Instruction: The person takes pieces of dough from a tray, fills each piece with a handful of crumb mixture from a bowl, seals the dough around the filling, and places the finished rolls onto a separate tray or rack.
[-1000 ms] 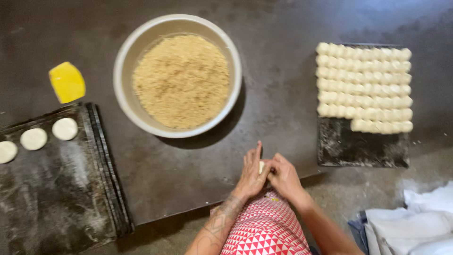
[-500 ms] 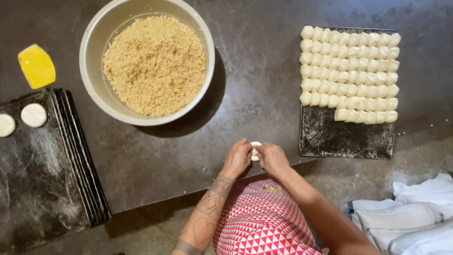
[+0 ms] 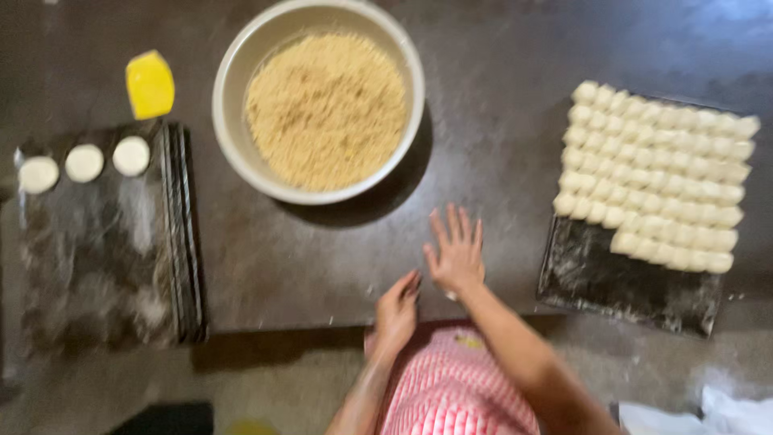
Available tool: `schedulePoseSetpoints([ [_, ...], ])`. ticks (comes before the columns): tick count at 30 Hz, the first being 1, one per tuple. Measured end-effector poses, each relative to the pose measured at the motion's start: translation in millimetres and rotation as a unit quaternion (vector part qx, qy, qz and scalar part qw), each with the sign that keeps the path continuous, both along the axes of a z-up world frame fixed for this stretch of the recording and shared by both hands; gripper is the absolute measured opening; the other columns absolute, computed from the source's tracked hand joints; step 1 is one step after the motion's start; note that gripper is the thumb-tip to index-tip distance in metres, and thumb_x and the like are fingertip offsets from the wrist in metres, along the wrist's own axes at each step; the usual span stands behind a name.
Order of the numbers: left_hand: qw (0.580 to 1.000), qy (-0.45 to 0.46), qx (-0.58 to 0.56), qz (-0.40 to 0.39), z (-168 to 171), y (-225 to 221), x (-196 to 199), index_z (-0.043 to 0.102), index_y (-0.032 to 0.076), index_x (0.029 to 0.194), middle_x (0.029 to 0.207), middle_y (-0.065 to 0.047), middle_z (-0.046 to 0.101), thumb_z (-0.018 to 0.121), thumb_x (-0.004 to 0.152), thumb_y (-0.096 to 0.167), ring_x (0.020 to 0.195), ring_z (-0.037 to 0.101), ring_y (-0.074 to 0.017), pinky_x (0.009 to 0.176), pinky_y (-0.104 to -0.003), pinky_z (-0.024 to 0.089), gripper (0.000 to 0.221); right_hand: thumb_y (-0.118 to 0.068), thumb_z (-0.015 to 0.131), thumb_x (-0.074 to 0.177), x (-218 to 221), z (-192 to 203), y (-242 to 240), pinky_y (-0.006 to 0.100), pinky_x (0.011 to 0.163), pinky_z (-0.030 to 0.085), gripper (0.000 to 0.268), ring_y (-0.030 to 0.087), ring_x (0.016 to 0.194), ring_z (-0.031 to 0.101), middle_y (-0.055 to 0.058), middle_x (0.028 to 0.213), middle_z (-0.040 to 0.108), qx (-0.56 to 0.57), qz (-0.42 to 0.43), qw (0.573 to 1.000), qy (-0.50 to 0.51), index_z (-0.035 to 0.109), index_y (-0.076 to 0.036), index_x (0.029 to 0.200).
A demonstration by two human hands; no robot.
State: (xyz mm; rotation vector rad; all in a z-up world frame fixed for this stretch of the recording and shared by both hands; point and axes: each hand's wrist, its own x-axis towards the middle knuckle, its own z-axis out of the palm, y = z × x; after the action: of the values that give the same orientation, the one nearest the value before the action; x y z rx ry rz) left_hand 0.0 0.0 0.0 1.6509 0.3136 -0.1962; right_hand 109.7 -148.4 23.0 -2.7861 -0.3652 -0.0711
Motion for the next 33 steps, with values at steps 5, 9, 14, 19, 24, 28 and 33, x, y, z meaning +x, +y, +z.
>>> schedulePoseSetpoints([
  [5,0.964,-0.160,0.168,-0.133,35,-49,40,0.065,-0.002,0.135,0.119,-0.025,0.070,0.056,0.083,-0.006,0.115,0.064,-0.0421,0.103,-0.050,0.050,0.053,-0.038,0.035,0.111,-10,-31,-60,0.044,0.124,0.026,0.056,0.029,0.147,0.043,0.014,0.155,0.051,0.543,-0.108,0.828,0.095,0.048,-0.002,0.151],
  [9,0.917,-0.185,0.275,-0.221,65,-55,57,0.065,0.002,0.095,0.098,-0.025,0.064,0.075,0.071,0.008,0.096,0.059,-0.0465,0.079,-0.057,0.045,0.027,-0.029,0.047,0.109,-37,-17,-104,0.032,0.113,0.041,0.048,0.020,0.129,0.060,0.011,0.136,0.067,0.523,-0.186,0.823,0.116,0.053,0.001,0.146],
  [14,0.944,-0.017,0.077,-0.321,76,9,24,0.056,0.004,0.118,0.096,-0.025,0.068,0.066,0.095,0.011,0.091,0.065,-0.0458,0.082,-0.053,0.051,0.025,-0.018,0.063,0.103,-103,-1,-104,0.027,0.102,0.046,0.033,0.015,0.114,0.065,0.012,0.125,0.073,0.391,-0.243,0.878,0.134,0.070,0.004,0.126],
  [19,0.984,0.054,-0.097,-0.138,43,142,0,0.069,0.001,0.124,0.114,-0.014,0.075,0.067,0.096,0.011,0.105,0.070,-0.0213,0.094,-0.035,0.057,0.030,-0.009,0.057,0.106,-136,-48,-59,0.028,0.100,0.050,0.028,0.015,0.108,0.068,0.014,0.119,0.073,0.505,-0.284,0.798,0.167,0.066,0.003,0.130],
  [24,0.945,0.062,-0.166,0.276,30,321,7,0.068,0.007,0.118,0.105,-0.007,0.074,0.066,0.090,0.008,0.091,0.070,-0.0181,0.077,-0.036,0.059,0.028,-0.004,0.064,0.102,-101,-64,15,0.034,0.099,0.053,0.027,0.022,0.107,0.071,0.018,0.114,0.075,0.409,-0.265,0.851,0.197,0.071,0.007,0.126],
  [28,0.917,-0.035,0.069,0.390,56,454,47,0.069,0.001,0.121,0.111,-0.012,0.075,0.069,0.095,0.013,0.098,0.071,-0.0222,0.086,-0.037,0.059,0.028,-0.007,0.066,0.101,-73,-38,56,0.034,0.101,0.053,0.028,0.023,0.110,0.072,0.018,0.113,0.077,0.359,-0.187,0.897,0.179,0.073,0.003,0.126],
  [33,0.876,-0.091,0.260,0.396,98,565,110,0.061,0.001,0.134,0.120,-0.017,0.072,0.062,0.100,0.017,0.109,0.071,-0.0285,0.096,-0.043,0.057,0.037,-0.014,0.067,0.100,-64,-5,86,0.034,0.099,0.055,0.026,0.021,0.107,0.075,0.012,0.111,0.079,0.266,-0.141,0.945,0.132,0.076,-0.006,0.124],
])
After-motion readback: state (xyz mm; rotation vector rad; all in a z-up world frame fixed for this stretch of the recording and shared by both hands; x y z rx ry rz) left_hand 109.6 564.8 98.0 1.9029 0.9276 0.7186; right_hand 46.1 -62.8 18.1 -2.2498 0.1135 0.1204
